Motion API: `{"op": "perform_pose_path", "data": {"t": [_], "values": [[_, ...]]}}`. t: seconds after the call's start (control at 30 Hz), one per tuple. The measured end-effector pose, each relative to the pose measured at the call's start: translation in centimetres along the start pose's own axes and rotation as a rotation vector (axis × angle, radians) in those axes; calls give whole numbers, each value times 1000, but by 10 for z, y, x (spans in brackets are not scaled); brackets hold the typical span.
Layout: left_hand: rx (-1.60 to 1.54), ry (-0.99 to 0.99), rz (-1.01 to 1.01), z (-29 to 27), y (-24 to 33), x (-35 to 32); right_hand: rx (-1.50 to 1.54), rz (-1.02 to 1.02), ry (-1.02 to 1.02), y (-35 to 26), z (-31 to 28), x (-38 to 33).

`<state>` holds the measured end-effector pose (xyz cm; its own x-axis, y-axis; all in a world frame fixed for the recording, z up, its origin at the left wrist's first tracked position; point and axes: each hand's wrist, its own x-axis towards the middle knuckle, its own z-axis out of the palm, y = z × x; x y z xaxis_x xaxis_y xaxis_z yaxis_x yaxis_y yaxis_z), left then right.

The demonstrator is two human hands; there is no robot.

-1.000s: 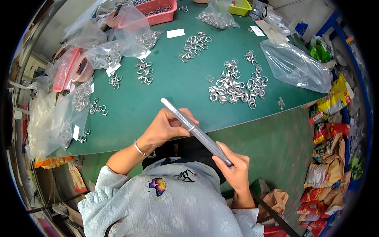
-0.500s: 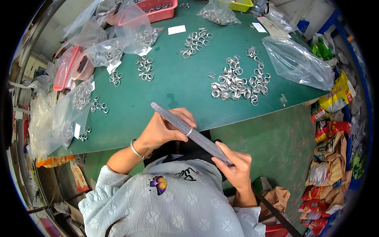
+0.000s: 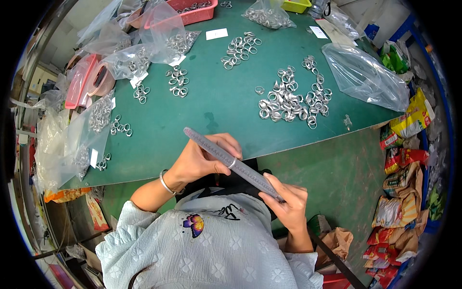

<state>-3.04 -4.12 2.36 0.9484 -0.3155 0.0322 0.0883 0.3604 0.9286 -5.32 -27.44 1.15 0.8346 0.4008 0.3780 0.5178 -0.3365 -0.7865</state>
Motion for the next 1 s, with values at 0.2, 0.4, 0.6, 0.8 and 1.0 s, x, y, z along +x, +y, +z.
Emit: {"op": "perform_pose_path", "data": {"t": [0.2, 0.4, 0.6, 0.8, 1.0], "values": [[-15, 15, -16, 0, 1, -1, 0, 13, -6, 1, 1, 0], [-43, 20, -27, 2, -2, -1, 11, 54, -27, -1, 0, -2], [-15, 18, -14, 0, -4, -2, 2, 102, -48, -2, 2, 1], [-39, 106, 141, 1, -24, -9, 2, 124, 30, -5, 17, 2], [-354, 335, 317, -49, -19, -11, -139, 109, -13, 3, 23, -5]]}}
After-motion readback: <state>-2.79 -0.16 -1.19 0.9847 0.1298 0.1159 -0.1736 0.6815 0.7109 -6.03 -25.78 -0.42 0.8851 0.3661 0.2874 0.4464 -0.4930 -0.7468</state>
